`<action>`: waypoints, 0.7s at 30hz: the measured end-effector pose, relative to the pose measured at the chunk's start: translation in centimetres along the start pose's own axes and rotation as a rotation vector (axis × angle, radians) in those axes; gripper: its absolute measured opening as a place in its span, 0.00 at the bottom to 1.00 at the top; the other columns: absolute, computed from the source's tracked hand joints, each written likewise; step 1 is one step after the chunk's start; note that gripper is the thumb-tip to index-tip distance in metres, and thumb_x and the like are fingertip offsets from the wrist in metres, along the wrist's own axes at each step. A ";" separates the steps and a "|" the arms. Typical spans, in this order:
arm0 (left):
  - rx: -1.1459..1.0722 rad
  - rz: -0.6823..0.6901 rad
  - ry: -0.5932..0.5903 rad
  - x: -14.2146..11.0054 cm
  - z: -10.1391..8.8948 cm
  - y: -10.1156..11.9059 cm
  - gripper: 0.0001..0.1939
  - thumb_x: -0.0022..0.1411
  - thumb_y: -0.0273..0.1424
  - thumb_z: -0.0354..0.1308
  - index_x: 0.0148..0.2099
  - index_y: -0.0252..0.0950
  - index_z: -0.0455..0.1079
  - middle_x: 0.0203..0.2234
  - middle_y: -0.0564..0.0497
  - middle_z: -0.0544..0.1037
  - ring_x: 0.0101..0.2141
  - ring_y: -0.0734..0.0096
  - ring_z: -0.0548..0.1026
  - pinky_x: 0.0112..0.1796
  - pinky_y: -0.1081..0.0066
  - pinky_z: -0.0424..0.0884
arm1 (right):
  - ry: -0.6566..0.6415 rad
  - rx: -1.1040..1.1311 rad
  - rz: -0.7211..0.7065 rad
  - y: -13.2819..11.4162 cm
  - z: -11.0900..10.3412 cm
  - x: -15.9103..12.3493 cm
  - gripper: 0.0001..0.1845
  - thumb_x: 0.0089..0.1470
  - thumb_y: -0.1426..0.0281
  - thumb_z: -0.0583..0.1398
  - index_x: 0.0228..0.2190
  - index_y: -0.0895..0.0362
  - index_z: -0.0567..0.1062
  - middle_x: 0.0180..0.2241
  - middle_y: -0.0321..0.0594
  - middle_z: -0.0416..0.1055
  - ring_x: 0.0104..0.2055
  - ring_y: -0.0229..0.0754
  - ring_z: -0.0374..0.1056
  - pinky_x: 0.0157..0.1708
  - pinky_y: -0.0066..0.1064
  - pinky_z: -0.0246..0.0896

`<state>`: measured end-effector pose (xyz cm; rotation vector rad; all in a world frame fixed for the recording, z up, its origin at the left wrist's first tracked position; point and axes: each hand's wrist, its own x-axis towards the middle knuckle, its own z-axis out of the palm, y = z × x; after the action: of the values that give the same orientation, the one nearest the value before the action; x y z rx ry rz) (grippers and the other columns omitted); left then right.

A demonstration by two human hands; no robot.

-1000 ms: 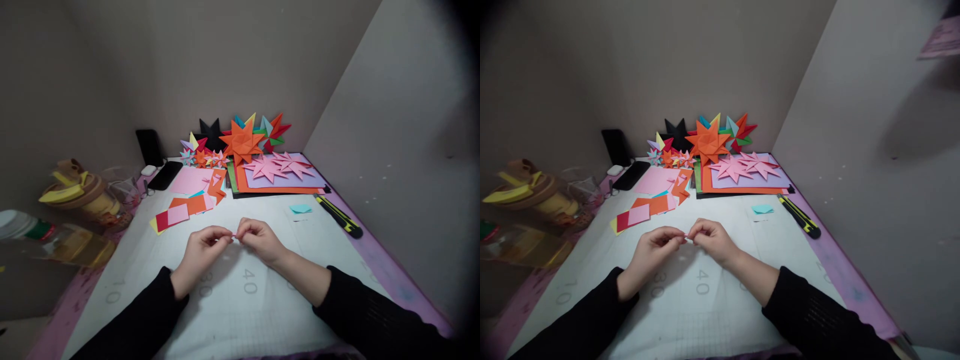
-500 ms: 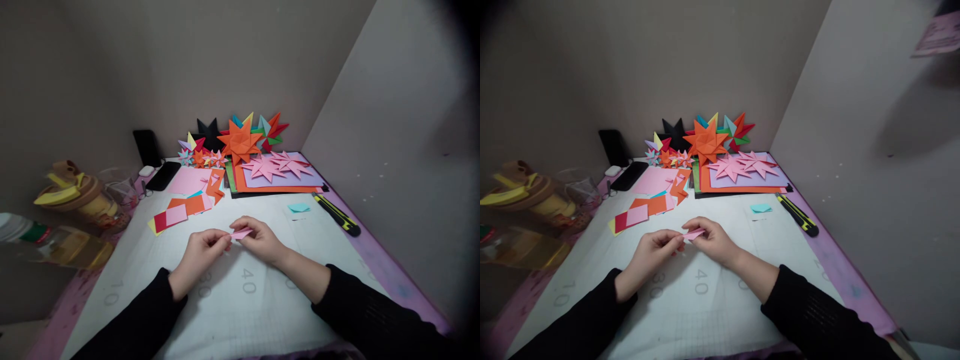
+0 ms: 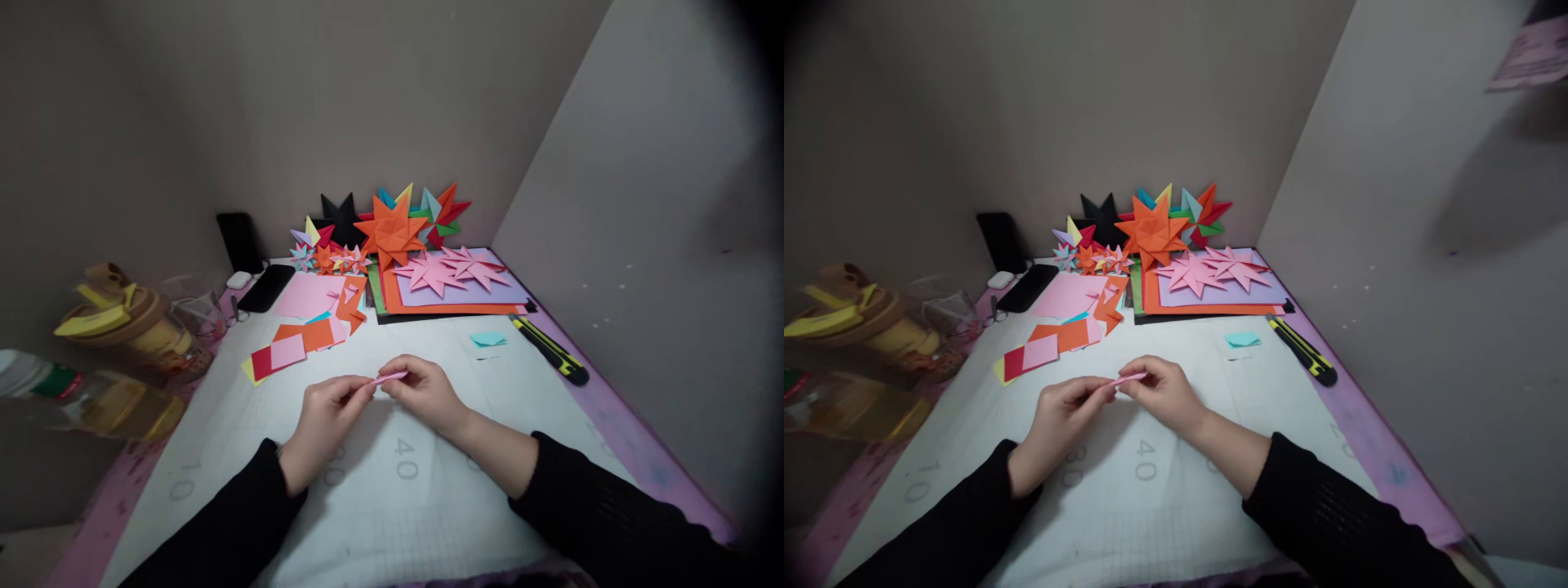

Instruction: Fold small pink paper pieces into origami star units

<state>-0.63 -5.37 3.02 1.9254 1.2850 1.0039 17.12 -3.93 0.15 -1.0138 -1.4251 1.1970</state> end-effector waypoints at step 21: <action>0.060 0.155 0.083 0.1 0.3 -0.8 0.05 0.58 0.30 0.59 0.37 0.37 0.74 0.31 0.50 0.79 0.29 0.73 0.75 0.27 0.76 0.72 | 0.021 0.048 0.081 -0.8 0.2 0.1 0.08 0.46 0.66 0.64 0.25 0.58 0.75 0.24 0.36 0.71 0.27 0.36 0.66 0.27 0.28 0.61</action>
<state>-0.71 -5.03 2.21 2.0741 1.2394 1.1450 16.92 -3.99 0.94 -1.0571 -1.3436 1.2696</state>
